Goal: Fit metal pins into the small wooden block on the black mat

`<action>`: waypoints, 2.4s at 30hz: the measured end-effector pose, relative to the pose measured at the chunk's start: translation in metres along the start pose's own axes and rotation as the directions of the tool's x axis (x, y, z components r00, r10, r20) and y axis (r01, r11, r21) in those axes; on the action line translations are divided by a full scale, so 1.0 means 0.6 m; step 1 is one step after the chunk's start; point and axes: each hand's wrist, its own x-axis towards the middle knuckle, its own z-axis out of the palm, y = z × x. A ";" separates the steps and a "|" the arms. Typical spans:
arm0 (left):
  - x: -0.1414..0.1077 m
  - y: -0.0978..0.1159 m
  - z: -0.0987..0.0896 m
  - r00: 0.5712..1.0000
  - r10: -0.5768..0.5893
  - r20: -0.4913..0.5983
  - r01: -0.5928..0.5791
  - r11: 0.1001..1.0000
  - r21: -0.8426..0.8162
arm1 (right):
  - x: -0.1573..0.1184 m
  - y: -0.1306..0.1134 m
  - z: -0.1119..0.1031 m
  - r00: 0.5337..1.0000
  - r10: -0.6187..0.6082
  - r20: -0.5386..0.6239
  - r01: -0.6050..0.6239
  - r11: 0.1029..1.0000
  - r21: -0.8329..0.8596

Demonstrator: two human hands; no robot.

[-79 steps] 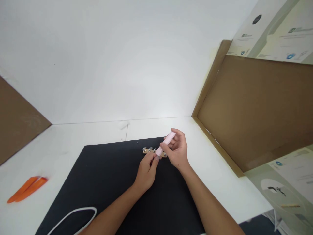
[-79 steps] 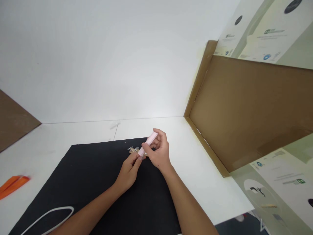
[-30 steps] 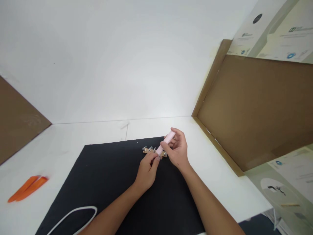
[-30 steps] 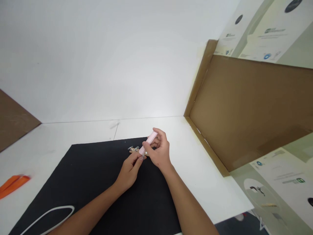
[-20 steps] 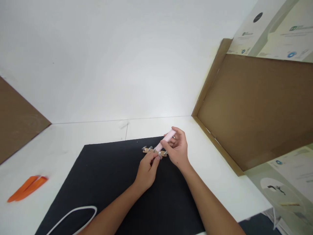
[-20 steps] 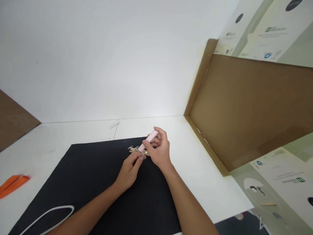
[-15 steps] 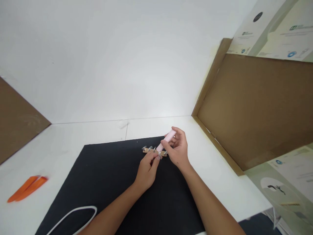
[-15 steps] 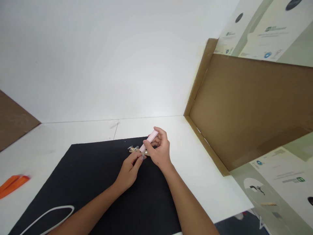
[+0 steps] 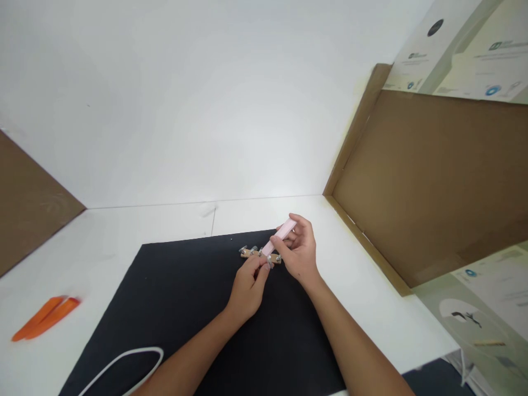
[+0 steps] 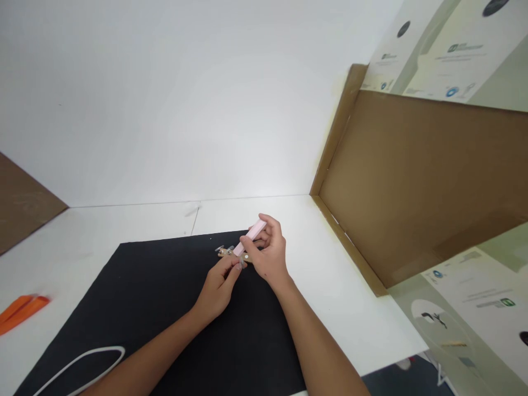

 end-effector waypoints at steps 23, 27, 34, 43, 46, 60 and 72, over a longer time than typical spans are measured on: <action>-0.001 -0.002 0.000 1.000 0.009 0.008 -0.010 1.000 0.012 | 0.001 0.000 0.000 1.000 -0.011 -0.008 0.011 1.000 0.025; -0.001 -0.003 0.000 1.000 0.002 0.013 -0.002 1.000 0.005 | 0.000 0.000 0.001 1.000 -0.023 -0.002 0.024 0.999 0.027; -0.001 -0.004 0.001 0.999 -0.033 0.018 0.033 0.999 0.014 | -0.001 0.002 0.001 1.000 -0.013 0.017 0.012 0.999 0.034; -0.002 -0.005 0.001 0.999 -0.030 0.026 0.030 0.999 0.013 | -0.001 0.001 0.001 1.000 -0.004 0.013 0.004 1.000 0.020; -0.003 -0.006 0.001 0.999 -0.022 0.026 0.022 1.000 0.019 | -0.001 0.000 0.001 1.000 0.001 0.016 -0.002 1.000 0.018; -0.002 -0.007 0.002 0.999 -0.041 0.024 0.040 0.999 0.033 | -0.003 -0.002 0.002 1.000 -0.007 0.016 0.007 1.000 0.006; -0.001 -0.006 0.002 1.000 -0.014 0.024 0.014 0.999 0.030 | -0.003 -0.001 0.004 1.000 -0.002 -0.016 0.003 1.000 0.012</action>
